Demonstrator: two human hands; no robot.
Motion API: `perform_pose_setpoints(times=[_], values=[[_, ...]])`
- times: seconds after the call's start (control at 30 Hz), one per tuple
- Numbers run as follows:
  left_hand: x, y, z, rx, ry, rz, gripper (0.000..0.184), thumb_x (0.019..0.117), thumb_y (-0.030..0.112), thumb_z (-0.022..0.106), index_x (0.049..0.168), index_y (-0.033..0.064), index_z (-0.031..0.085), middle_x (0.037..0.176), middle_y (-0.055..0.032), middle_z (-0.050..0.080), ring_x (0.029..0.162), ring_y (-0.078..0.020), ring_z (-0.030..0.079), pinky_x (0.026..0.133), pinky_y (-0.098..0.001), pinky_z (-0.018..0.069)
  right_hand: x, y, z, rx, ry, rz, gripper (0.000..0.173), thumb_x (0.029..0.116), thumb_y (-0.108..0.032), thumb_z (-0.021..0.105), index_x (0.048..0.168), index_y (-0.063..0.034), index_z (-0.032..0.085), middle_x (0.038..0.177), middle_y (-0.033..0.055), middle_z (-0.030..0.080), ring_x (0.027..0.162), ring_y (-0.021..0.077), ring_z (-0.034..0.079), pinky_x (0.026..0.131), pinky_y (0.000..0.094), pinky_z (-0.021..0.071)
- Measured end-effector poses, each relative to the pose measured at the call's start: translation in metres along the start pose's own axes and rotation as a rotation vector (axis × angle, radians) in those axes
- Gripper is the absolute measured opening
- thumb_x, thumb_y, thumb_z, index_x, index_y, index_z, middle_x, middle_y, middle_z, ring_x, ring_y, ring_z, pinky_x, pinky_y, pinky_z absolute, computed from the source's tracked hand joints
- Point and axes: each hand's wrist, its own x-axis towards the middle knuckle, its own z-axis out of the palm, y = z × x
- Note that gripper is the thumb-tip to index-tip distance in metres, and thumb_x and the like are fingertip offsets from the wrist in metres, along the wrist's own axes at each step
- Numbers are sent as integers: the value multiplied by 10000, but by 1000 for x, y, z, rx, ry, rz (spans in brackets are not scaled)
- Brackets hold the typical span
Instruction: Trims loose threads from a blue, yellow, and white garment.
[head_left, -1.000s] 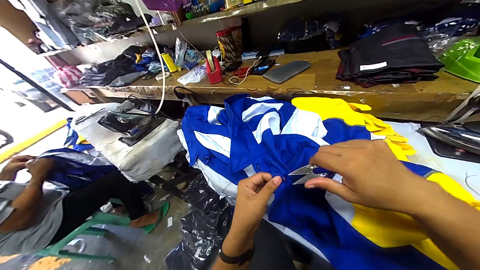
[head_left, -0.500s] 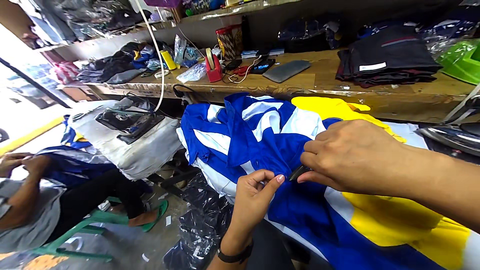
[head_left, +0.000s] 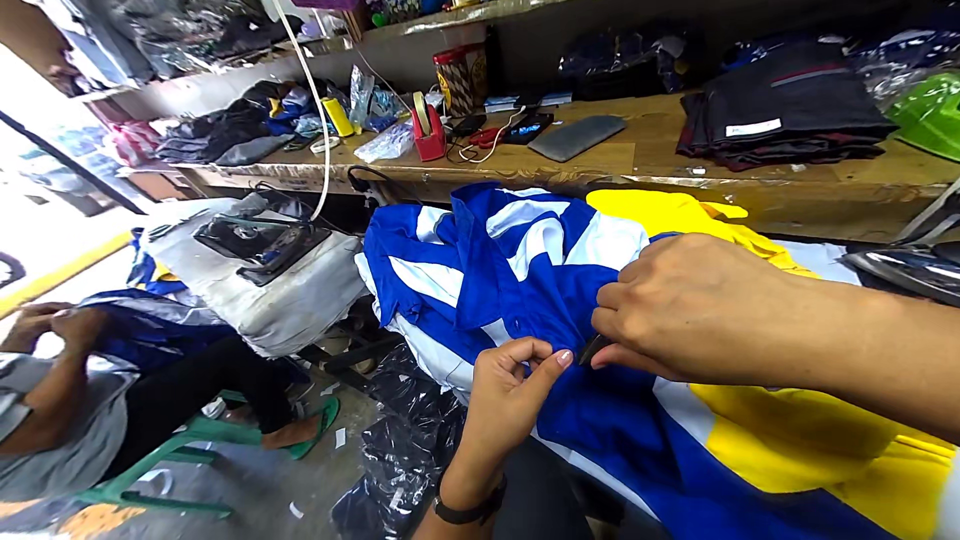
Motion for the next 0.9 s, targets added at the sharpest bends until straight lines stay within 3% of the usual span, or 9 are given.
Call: perform_pose_setpoints(times=[0.5,0.6,0.67,0.77,0.83,0.9], values=[[-2,-2,2,102,-37,7,131,923,113,683,811,54,721,735,78,646,669,39,562,629,-148,473,8,0,0,65,-77,-24,353,874,-372,726,629,-133,643,529,-22,487,473,148,524,436,319,347],[-7,-8,6,140,49,4,137,933,126,680,832,51,736,761,62,668,655,40,561,588,-140,459,-4,-3,-8,52,-91,106,394,840,-480,737,663,-136,665,548,-14,513,492,175,553,453,358,384],[-13,-12,11,19,124,-28,105,938,65,668,885,11,741,828,14,712,692,7,628,621,-157,525,-20,-7,-6,111,-80,277,436,827,-602,675,717,-180,674,578,-52,522,507,141,564,445,350,393],[-25,-14,26,-305,213,-174,91,964,13,622,970,-6,712,869,-19,724,780,-53,679,735,-220,578,-39,-28,26,538,-32,660,400,927,-596,591,861,-208,664,639,-100,537,577,57,536,524,310,408],[-28,-13,34,-463,232,-278,100,978,24,612,1004,4,706,898,-37,728,802,-65,683,736,-222,573,-43,-47,57,1005,95,821,302,999,-453,600,972,-166,693,718,-107,570,626,-26,505,571,193,412],[-28,-14,39,-511,231,-315,106,985,34,603,999,13,706,904,-36,728,806,-60,680,730,-217,566,-39,-63,80,1345,323,858,153,1011,-240,615,975,-105,677,765,-105,594,659,-70,517,602,113,425]])
